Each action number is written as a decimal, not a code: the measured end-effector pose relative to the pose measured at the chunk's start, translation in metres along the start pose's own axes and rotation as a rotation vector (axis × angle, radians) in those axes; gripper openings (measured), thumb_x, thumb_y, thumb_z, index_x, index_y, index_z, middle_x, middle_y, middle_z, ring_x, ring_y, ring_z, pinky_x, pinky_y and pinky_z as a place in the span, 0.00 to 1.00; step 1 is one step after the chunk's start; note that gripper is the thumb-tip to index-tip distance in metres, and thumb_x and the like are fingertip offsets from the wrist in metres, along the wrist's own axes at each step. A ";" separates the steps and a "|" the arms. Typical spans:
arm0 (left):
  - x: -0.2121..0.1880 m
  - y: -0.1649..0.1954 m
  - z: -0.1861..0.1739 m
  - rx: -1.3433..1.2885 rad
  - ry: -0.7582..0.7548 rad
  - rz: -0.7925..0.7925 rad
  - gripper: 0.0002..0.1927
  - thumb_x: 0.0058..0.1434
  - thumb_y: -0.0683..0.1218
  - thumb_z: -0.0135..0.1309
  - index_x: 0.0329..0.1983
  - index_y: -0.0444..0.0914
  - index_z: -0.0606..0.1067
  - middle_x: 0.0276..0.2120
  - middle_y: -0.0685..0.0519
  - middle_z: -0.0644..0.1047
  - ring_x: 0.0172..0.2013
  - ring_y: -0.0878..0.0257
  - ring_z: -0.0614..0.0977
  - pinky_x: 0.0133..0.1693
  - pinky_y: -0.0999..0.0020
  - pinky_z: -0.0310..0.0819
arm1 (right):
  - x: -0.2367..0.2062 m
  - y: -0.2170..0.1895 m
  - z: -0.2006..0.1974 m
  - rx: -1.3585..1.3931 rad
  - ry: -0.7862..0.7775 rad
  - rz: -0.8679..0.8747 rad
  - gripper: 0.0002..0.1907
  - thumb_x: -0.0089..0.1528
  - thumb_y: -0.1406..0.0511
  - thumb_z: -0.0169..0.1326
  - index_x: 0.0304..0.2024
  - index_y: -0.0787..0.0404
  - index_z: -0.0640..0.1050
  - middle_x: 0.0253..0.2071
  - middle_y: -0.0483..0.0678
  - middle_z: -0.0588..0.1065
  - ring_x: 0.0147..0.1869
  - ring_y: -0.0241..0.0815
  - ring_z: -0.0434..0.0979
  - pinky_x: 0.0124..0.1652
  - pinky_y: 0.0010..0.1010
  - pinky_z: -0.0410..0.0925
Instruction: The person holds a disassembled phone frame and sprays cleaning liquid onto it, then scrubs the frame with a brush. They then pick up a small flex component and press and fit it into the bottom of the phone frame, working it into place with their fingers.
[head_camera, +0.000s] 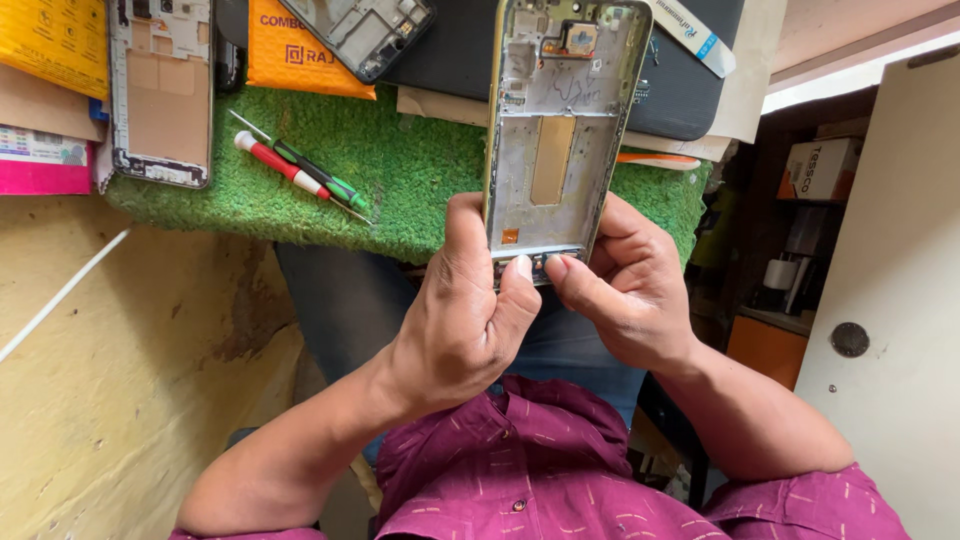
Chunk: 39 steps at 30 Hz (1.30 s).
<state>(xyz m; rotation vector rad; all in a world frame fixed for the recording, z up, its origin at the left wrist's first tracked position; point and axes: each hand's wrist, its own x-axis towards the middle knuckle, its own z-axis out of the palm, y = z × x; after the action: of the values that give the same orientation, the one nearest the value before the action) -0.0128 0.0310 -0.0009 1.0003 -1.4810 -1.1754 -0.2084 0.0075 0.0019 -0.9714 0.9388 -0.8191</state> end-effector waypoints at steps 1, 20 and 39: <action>0.000 0.000 0.000 0.007 -0.001 -0.012 0.19 0.74 0.37 0.45 0.65 0.30 0.56 0.47 0.43 0.73 0.47 0.55 0.80 0.55 0.62 0.75 | 0.000 -0.001 0.000 0.010 0.003 0.007 0.20 0.67 0.74 0.55 0.62 0.68 0.73 0.46 0.41 0.75 0.38 0.23 0.66 0.36 0.16 0.62; 0.000 0.005 0.003 -0.089 -0.005 -0.080 0.19 0.73 0.36 0.46 0.63 0.32 0.56 0.44 0.47 0.75 0.43 0.60 0.81 0.49 0.66 0.77 | -0.003 0.005 -0.004 -0.076 0.008 -0.028 0.14 0.70 0.70 0.53 0.58 0.67 0.74 0.43 0.41 0.75 0.38 0.26 0.69 0.38 0.19 0.66; 0.003 0.012 -0.004 -0.074 0.007 -0.029 0.20 0.75 0.37 0.44 0.66 0.30 0.55 0.47 0.45 0.76 0.46 0.61 0.81 0.52 0.65 0.77 | -0.004 -0.010 -0.005 -0.063 -0.080 -0.009 0.15 0.68 0.70 0.55 0.57 0.68 0.74 0.43 0.44 0.74 0.39 0.29 0.70 0.40 0.22 0.67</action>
<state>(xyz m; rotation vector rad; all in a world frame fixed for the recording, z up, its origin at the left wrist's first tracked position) -0.0101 0.0300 0.0121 0.9768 -1.4119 -1.2375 -0.2162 0.0057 0.0105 -1.0564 0.8959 -0.7562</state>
